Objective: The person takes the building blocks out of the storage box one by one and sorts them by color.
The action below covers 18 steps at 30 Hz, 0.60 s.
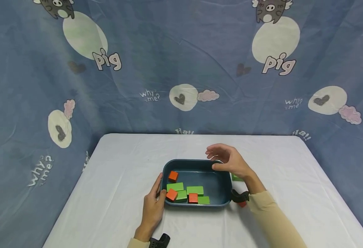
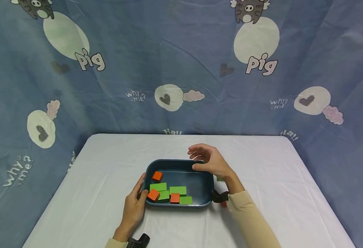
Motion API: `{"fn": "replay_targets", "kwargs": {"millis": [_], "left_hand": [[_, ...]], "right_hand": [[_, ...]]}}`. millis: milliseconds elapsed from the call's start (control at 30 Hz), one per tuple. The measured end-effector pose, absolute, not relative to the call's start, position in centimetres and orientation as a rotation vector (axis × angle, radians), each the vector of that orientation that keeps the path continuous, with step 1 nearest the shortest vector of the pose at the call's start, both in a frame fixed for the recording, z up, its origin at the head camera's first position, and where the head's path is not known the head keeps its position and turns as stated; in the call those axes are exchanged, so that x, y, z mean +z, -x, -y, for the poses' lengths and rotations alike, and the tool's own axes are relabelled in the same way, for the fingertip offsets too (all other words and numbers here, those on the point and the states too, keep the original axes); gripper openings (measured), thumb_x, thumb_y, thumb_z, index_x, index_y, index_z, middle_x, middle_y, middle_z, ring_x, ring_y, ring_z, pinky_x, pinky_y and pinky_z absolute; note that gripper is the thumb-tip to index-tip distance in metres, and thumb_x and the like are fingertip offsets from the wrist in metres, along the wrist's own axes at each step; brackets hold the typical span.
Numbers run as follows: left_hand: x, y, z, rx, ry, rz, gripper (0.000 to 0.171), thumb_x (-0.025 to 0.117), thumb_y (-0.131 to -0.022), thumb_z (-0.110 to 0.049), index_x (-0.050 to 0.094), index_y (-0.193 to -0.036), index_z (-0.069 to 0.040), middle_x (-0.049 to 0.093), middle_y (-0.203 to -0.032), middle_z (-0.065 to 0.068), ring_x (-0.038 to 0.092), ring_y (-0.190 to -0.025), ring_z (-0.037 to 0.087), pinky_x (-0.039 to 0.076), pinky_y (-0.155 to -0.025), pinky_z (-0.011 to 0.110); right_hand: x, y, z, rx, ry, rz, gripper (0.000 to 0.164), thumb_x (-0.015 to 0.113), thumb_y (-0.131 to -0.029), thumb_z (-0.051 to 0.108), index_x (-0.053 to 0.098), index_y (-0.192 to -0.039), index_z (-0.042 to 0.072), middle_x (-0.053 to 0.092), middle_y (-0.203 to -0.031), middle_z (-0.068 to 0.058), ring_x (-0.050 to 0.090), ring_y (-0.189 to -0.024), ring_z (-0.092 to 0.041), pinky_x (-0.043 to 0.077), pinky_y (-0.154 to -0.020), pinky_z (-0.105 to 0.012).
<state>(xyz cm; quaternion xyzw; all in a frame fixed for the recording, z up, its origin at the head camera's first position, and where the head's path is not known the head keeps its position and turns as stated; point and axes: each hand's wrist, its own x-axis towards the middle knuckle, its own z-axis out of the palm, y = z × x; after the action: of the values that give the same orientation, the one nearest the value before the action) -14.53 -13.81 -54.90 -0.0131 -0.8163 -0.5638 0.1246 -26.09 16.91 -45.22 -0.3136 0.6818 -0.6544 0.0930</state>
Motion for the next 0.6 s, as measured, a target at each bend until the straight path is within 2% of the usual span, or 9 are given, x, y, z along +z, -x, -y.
{"fn": "replay_targets", "kwargs": {"millis": [133,233,467,600], "left_hand": [[-54.9,14.5,13.8,-1.64,0.03,2.391,0.056,0.058,-0.104,-0.013,0.041,-0.157,-0.012,0.056,-0.144,0.005,0.058,-0.129,0.021,0.035,-0.109,0.021],[-54.9,14.4,13.8,-1.633,0.027,2.393,0.055,0.058,-0.104,-0.014,0.041,-0.157,-0.013,0.056,-0.145,0.004,0.058,-0.129,0.021,0.036,-0.109,0.026],[-54.8,14.5,13.8,-1.65,0.039,2.377,0.055,0.058,-0.105,-0.015,0.041,-0.157,-0.012,0.056,-0.144,0.005,0.059,-0.128,0.022,0.033,-0.107,0.016],[-54.8,14.5,13.8,-1.647,0.036,2.383,0.055,0.058,-0.105,-0.018,0.041,-0.157,-0.012,0.056,-0.145,0.005,0.06,-0.127,0.022,0.034,-0.108,0.019]], "right_hand": [[-45.4,26.6,-15.8,-1.92,0.958,-2.006,0.054,0.073,-0.082,-0.016,0.057,-0.133,-0.01,0.065,-0.123,-0.018,0.057,-0.112,-0.05,0.051,-0.099,-0.047],[-45.7,26.9,-15.2,-1.899,0.973,-1.995,0.053,0.074,-0.082,-0.015,0.058,-0.132,-0.011,0.065,-0.122,-0.02,0.057,-0.111,-0.052,0.051,-0.098,-0.05],[-46.6,27.4,-13.8,-1.84,1.058,-1.921,0.05,0.075,-0.083,-0.012,0.06,-0.13,-0.009,0.058,-0.123,-0.037,0.053,-0.109,-0.056,0.051,-0.096,-0.056],[-47.2,27.5,-13.1,-1.824,1.091,-1.847,0.051,0.076,-0.082,-0.012,0.058,-0.131,-0.012,0.055,-0.124,-0.042,0.053,-0.108,-0.059,0.051,-0.094,-0.058]]}}
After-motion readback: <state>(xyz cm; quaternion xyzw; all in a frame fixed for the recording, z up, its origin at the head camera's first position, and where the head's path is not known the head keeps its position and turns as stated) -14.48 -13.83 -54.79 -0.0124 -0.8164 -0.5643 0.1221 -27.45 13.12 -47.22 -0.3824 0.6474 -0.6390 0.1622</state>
